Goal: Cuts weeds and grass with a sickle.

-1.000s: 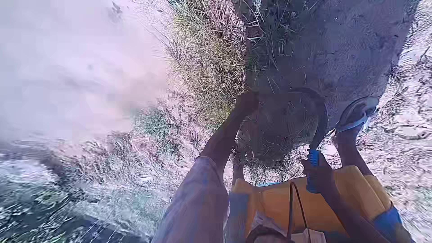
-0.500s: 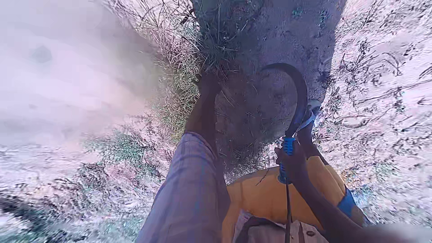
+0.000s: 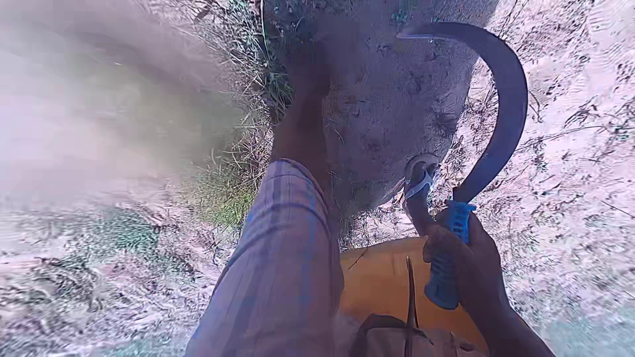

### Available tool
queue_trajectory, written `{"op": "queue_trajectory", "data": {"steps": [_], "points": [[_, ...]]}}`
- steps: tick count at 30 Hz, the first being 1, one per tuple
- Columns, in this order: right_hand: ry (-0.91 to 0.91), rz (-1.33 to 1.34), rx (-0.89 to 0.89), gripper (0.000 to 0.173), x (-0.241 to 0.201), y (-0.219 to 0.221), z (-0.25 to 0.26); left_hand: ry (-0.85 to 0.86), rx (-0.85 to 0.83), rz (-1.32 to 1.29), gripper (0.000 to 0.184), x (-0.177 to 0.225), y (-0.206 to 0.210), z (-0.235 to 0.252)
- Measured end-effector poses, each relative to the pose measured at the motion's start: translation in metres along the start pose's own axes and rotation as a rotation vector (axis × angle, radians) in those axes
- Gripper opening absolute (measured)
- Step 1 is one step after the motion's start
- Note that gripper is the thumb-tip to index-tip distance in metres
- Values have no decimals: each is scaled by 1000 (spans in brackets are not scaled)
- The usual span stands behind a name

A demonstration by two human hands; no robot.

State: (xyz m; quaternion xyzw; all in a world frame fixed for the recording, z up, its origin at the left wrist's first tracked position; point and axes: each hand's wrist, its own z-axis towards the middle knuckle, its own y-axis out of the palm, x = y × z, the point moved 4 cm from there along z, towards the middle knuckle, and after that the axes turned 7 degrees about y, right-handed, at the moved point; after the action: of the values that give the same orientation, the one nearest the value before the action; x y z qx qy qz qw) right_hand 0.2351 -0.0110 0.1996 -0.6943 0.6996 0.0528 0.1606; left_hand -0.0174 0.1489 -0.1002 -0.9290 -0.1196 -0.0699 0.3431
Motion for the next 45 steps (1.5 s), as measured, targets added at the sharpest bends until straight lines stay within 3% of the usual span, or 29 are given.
{"op": "queue_trajectory", "data": {"steps": [3, 8, 12, 17, 22, 26, 31, 35, 37, 39, 41, 43, 45], "points": [[-58, -73, 16, 25, -11, -12, 6, -171, -27, 6, 72, -37, -8, -15], [53, -413, -51, 47, -11, -5, 28, -214, -55, -35, 80, -40, -26, -25], [50, -587, -120, 35, 0, 20, 68, -212, -26, -136, 69, -47, -37, -35], [-220, -882, -108, 41, -23, 76, 165, -254, -159, -136, 68, -78, -22, -48], [-334, -1077, -149, 50, -48, 128, 204, -294, -75, -305, 53, -78, 12, -57], [-133, -1200, -73, 55, 1, 132, 202, -249, -126, -208, 47, -72, -14, -72], [125, -1399, -106, 46, 89, 60, 115, -162, -149, -172, 42, -73, -13, -72], [50, -1278, -38, 45, 101, 17, 85, -162, -140, -167, 44, -76, -5, -75], [-79, -1172, -30, 41, 70, 36, 95, -198, -129, -150, 41, -88, -3, -75], [-244, -1072, -22, 39, 29, 81, 118, -236, -115, -134, 42, -102, -5, -79], [-268, -1054, -40, 45, -1, 134, 149, -228, -123, -131, 43, -112, -9, -80], [-140, -1103, -68, 57, 9, 168, 167, -213, -133, -113, 42, -115, -15, -79], [-27, -1139, -79, 58, 47, 168, 156, -179, -129, -95, 41, -110, -19, -83]]}}
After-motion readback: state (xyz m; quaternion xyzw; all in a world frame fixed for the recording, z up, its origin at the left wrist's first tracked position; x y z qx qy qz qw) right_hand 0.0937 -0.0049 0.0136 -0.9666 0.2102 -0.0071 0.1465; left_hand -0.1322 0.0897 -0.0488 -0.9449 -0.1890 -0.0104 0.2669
